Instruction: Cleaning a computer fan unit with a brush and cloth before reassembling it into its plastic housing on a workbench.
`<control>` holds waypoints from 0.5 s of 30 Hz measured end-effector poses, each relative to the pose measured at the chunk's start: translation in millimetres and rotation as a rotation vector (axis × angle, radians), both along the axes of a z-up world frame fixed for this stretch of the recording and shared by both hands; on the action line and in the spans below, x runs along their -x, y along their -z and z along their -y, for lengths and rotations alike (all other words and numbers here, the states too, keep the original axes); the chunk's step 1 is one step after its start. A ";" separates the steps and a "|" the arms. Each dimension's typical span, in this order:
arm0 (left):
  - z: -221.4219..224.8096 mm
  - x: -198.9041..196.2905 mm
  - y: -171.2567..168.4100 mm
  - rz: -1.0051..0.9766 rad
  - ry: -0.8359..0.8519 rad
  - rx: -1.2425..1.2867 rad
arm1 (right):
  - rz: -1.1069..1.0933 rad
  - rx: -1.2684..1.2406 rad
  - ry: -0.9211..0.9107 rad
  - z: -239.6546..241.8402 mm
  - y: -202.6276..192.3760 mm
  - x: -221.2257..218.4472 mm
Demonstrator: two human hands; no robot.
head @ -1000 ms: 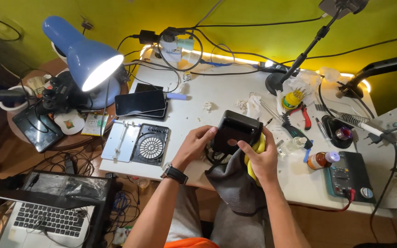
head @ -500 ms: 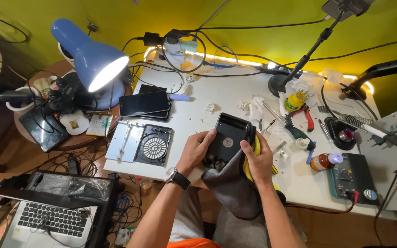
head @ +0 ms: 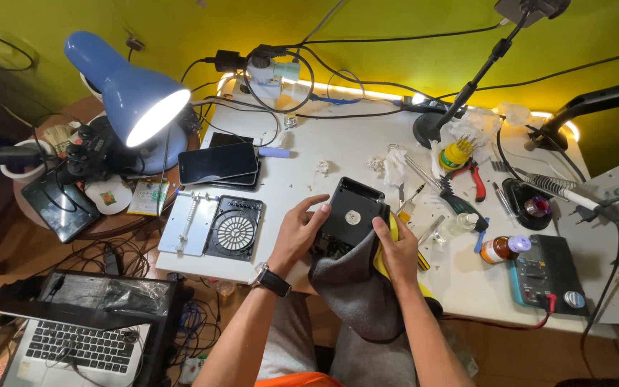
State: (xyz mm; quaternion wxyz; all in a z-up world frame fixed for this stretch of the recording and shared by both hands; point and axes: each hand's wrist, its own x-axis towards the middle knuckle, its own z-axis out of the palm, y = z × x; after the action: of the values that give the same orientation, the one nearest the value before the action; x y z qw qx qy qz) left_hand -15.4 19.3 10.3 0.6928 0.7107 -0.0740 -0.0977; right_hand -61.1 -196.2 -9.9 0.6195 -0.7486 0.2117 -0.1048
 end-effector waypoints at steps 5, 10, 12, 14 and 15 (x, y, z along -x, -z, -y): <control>4.0 3.7 -16.8 0.044 0.029 0.019 | 0.020 -0.065 0.001 0.3 -11.0 4.7; 8.7 5.7 -21.4 0.057 0.015 -0.076 | 0.098 -0.132 -0.022 3.2 -9.7 6.2; 10.1 5.4 -17.7 0.055 -0.012 -0.112 | 0.092 -0.172 -0.018 1.6 -13.4 8.1; 10.1 6.7 -20.2 0.065 -0.016 -0.135 | 0.104 -0.188 -0.020 5.9 -7.5 6.8; 9.8 7.3 -21.4 0.074 -0.020 -0.159 | 0.114 -0.206 -0.022 7.7 -4.5 6.0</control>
State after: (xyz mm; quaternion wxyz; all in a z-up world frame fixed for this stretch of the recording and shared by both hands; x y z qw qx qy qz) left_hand -22.6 9.5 31.7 0.6319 0.7672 -0.0847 -0.0700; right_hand -67.0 -203.9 -5.4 0.7052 -0.6761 0.1776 -0.1182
